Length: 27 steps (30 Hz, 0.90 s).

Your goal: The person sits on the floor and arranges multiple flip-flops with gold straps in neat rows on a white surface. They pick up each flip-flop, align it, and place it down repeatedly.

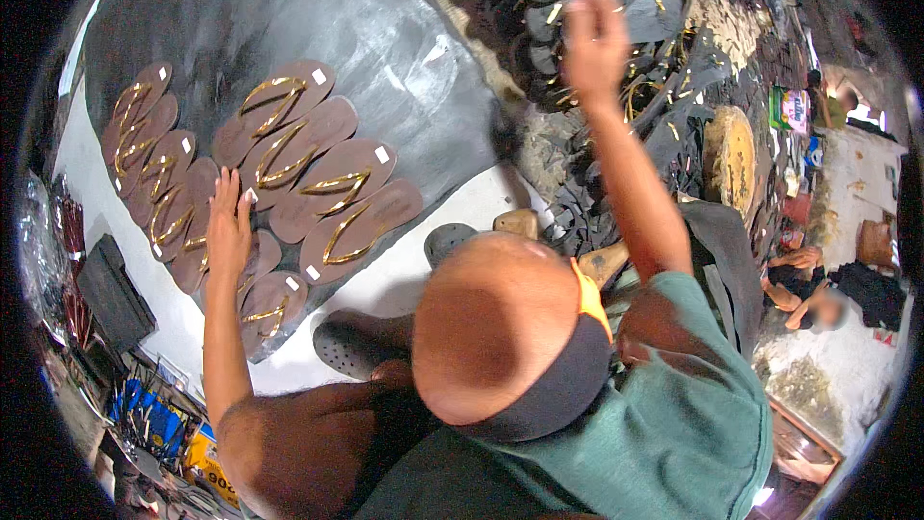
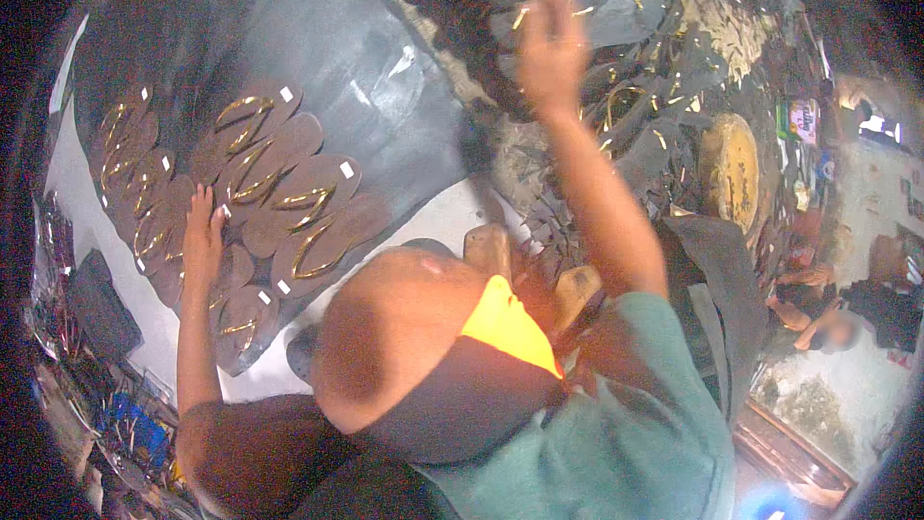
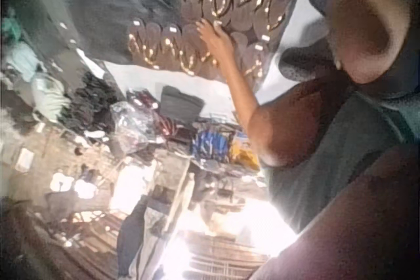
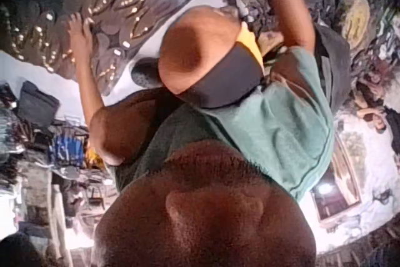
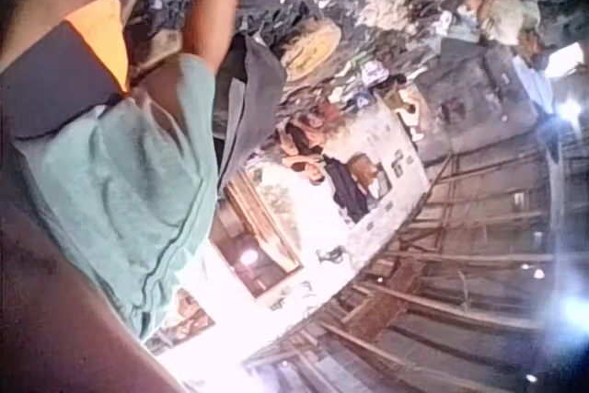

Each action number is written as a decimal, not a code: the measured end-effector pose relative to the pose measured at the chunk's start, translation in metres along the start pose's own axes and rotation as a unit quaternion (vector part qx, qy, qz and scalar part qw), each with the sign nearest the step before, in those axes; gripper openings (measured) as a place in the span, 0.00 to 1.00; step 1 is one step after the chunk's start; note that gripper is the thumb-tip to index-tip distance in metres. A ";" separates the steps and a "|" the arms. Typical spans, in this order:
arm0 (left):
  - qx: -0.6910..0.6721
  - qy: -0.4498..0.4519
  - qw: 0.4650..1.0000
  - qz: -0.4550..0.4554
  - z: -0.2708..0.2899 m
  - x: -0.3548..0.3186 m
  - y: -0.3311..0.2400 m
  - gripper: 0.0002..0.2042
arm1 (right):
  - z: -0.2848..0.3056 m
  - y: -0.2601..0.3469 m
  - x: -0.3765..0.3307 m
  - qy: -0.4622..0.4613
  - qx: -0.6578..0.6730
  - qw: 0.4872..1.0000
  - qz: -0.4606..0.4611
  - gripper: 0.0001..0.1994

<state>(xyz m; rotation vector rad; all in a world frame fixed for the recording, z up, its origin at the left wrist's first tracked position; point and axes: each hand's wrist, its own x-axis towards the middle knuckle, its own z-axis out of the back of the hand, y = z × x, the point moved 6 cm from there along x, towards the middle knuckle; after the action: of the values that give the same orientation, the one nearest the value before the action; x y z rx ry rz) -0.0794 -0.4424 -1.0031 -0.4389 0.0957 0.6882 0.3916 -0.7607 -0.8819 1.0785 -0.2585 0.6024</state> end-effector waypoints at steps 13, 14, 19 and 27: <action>-0.062 0.040 0.997 0.012 0.111 -0.002 -0.095 0.24 | 0.264 -0.303 0.064 0.251 -0.469 0.813 -0.237 0.33; -0.068 0.063 0.996 0.013 0.111 0.002 -0.096 0.24 | 0.285 -0.311 0.072 0.195 -0.521 0.804 -0.211 0.30; 0.015 0.040 0.999 -0.024 0.166 -0.005 -0.114 0.25 | 0.281 -0.292 0.059 0.024 -0.462 0.860 -0.214 0.29; 0.010 0.030 0.999 0.016 0.197 -0.017 -0.114 0.25 | 0.298 -0.331 0.057 0.010 -0.256 0.911 -0.323 0.21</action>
<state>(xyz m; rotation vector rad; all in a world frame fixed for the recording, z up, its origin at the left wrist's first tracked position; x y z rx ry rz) -0.0315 -0.4478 -0.7799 -0.4398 0.1665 0.7055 0.6550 -1.1148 -0.9633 0.5860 -0.0227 -0.0599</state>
